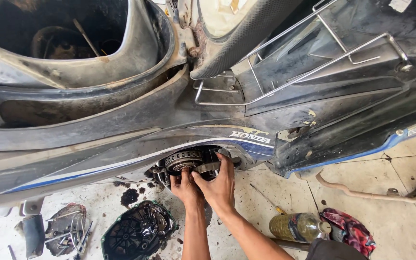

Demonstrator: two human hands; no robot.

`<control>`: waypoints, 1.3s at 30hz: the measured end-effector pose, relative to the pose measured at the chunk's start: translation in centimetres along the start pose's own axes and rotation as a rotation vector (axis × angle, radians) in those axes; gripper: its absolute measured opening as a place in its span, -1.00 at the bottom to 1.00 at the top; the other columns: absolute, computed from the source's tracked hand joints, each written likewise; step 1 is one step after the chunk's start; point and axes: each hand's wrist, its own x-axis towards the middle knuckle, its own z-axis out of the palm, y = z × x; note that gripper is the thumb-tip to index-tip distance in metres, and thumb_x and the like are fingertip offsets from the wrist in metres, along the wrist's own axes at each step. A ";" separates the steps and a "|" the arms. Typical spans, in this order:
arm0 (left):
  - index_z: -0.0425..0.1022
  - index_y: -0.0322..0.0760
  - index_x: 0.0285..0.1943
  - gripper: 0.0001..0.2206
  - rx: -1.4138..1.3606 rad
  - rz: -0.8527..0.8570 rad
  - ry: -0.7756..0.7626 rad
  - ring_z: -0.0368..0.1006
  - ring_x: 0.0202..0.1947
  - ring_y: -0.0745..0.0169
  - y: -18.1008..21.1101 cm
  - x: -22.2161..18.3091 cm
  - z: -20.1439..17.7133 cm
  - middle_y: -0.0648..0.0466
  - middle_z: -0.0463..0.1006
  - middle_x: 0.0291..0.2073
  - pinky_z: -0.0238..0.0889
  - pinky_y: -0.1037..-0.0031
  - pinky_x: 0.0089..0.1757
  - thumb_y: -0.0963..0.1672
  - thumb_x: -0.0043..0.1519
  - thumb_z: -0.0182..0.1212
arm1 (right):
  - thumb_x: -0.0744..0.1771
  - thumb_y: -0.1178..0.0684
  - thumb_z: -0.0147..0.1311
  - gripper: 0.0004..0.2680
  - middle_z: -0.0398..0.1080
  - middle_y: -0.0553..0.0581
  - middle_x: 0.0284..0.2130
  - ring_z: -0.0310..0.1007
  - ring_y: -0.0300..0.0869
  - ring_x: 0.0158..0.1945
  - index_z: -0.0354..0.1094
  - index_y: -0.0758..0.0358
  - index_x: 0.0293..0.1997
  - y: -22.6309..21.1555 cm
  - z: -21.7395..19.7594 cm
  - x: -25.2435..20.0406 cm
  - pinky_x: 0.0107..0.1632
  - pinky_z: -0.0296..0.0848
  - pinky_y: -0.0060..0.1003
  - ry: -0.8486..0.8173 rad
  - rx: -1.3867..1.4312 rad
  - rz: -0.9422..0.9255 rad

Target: Disassembling and cleaning the clutch assembly of a motorcycle engine

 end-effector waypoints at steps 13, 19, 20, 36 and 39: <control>0.48 -0.22 0.27 -0.57 0.012 -0.020 -0.225 0.47 -0.04 0.21 -6.7 5.9 -4.5 0.01 0.53 -0.04 0.45 0.33 -0.05 -0.22 0.19 0.40 | 0.10 -0.22 0.43 -0.33 0.39 0.41 0.09 0.34 0.28 0.25 0.26 0.19 0.29 1.4 -0.6 1.7 0.19 0.37 0.08 -0.190 0.145 0.107; 0.49 -0.18 0.29 -0.58 -0.031 0.011 -0.264 0.48 -0.05 0.23 -6.0 5.1 -4.2 0.02 0.55 -0.05 0.46 0.32 -0.02 -0.20 0.22 0.38 | 0.16 -0.08 0.46 -0.34 0.30 0.48 0.07 0.33 0.26 0.20 0.15 0.28 0.35 3.7 -0.6 3.3 0.14 0.40 0.20 -0.350 0.517 0.260; 0.50 -0.18 0.28 -0.58 -0.025 0.026 -0.269 0.49 -0.07 0.25 -6.3 5.4 -4.4 0.03 0.56 -0.07 0.47 0.33 -0.04 -0.19 0.22 0.40 | 0.16 -0.09 0.46 -0.32 0.31 0.42 0.05 0.32 0.19 0.18 0.11 0.29 0.36 3.9 -0.6 3.3 0.13 0.39 0.21 -0.357 0.519 0.241; 0.44 -0.31 0.27 -0.56 -0.111 0.006 -0.193 0.47 -0.23 0.27 -6.9 6.4 -4.8 -0.01 0.54 -0.12 0.43 0.46 -0.27 -0.16 0.22 0.44 | 0.33 -0.48 -0.07 -0.40 0.29 0.53 0.13 0.28 0.37 0.26 0.16 0.28 0.31 0.7 0.1 1.8 0.20 0.30 0.28 -0.129 -0.065 0.060; 0.40 -0.35 0.26 -0.51 -0.110 0.034 -0.180 0.46 -0.29 0.24 -9.4 7.9 -5.5 -0.02 0.48 -0.17 0.40 0.49 -0.36 -0.18 0.17 0.49 | 0.31 -0.32 0.15 -0.47 0.30 0.47 0.11 0.33 0.37 0.21 0.22 0.28 0.28 -0.1 0.4 0.9 0.17 0.35 0.30 -0.095 -0.175 -0.077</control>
